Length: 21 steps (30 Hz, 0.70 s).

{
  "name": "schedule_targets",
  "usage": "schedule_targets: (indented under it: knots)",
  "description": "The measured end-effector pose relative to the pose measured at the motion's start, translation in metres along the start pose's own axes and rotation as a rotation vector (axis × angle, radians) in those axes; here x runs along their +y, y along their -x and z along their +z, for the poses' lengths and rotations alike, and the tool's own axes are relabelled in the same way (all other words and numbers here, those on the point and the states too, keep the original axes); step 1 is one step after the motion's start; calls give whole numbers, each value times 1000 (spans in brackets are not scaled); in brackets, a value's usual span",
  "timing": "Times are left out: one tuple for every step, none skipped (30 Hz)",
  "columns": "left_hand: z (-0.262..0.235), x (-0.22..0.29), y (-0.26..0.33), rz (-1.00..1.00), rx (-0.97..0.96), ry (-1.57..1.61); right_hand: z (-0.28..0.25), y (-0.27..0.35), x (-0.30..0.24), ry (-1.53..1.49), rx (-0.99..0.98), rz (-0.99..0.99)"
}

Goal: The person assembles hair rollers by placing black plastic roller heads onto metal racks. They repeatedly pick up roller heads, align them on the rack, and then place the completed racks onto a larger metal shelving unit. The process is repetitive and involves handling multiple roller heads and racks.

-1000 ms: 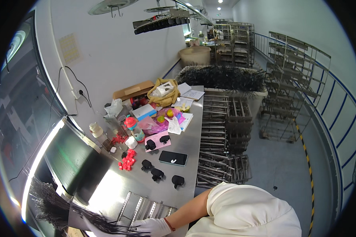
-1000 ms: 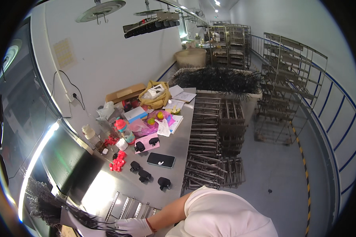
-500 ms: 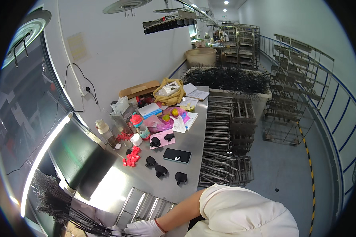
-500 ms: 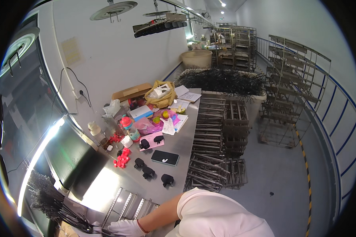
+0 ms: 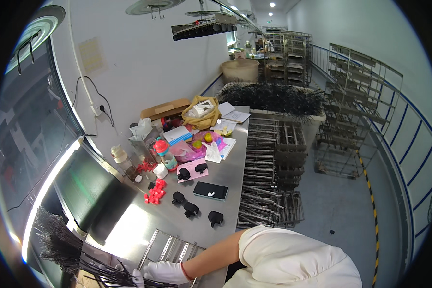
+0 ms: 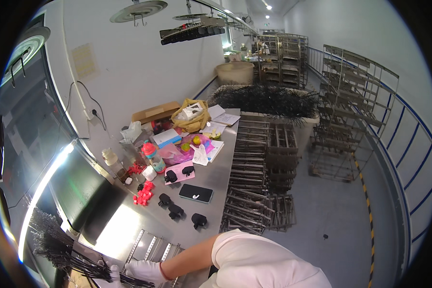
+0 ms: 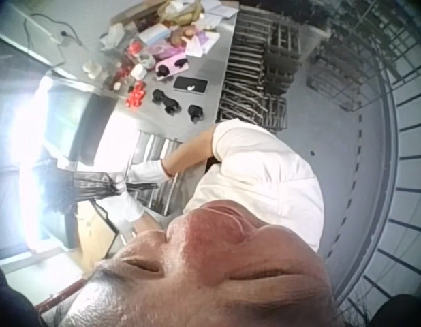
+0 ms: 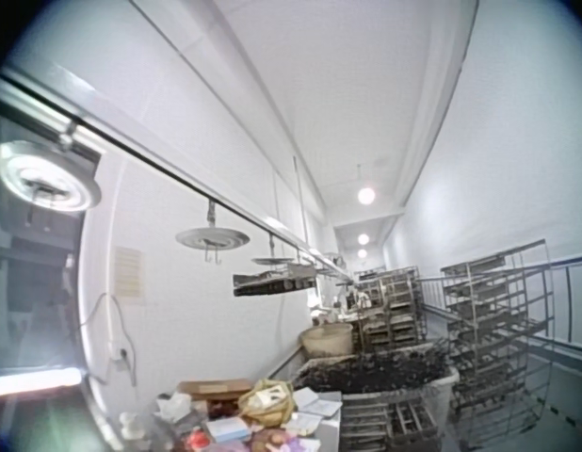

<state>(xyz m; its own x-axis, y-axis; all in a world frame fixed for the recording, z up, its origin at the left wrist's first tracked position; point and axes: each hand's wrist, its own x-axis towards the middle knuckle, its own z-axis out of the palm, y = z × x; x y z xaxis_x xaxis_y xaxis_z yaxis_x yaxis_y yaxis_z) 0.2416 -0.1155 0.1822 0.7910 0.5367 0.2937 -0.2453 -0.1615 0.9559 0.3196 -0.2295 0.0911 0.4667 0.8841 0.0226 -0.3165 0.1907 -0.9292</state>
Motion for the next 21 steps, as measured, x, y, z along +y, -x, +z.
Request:
schedule_targets:
  knots:
    - [3, -1, -4, 39, 21, -74, -10, 6, -1, 534, 32, -55]
    - [1, -2, -6, 53, 42, -114, -17, 11, -3, 987, 16, -270]
    - [3, -2, -7, 78, 76, -187, -26, 17, -6, 1442, 108, -503]
    - [3, 5, -6, -60, 11, 82, -41, 11, 2, 1138, 150, -392]
    - [1, 14, -4, -210, -8, 337, -56, -1, 13, 825, 182, -288]
    - [-3, 26, 1, -362, -46, 593, -63, -7, 21, 509, 205, -182]
    - [18, 56, 13, -309, 29, 590, -68, -4, 11, 57, 48, 56]
    - [6, 38, 4, -369, -142, 715, -69, -5, 15, -47, -6, 93]
    - [13, 37, 8, -381, -82, 612, -70, -9, 21, -152, -61, 129]
    - [21, 37, 11, -384, -20, 508, -71, -13, 22, -252, -123, 161]
    - [5, -1, -1, -324, -95, 470, -62, -14, 7, -38, -140, 146]
    - [-12, -63, -23, -198, 29, 374, -58, -26, 20, 606, 73, -9]
    - [-11, -65, -24, -204, 10, 376, -55, -24, 19, 726, 116, -65]
    - [-7, -60, -24, -209, -14, 376, -46, -16, 14, 844, 165, -123]
    - [-4, -53, -25, -214, -38, 374, -41, -11, 11, 961, 213, -181]
    - [0, -40, -24, -217, -66, 372, -45, -7, 9, 1107, 247, -300]
    - [4, -26, -24, -218, -88, 373, -53, -6, 9, 1255, 273, -420]
    - [10, -10, -24, -219, -110, 374, -60, -5, 10, 1401, 298, -541]
    - [29, 27, -15, -355, 57, 409, -67, -4, 15, 1213, 422, -654]
    - [32, 45, -11, -474, 45, 557, -75, -7, 17, 961, 580, -707]
    - [26, 46, -12, -415, -15, 576, -87, -12, 16, 352, 645, -375]
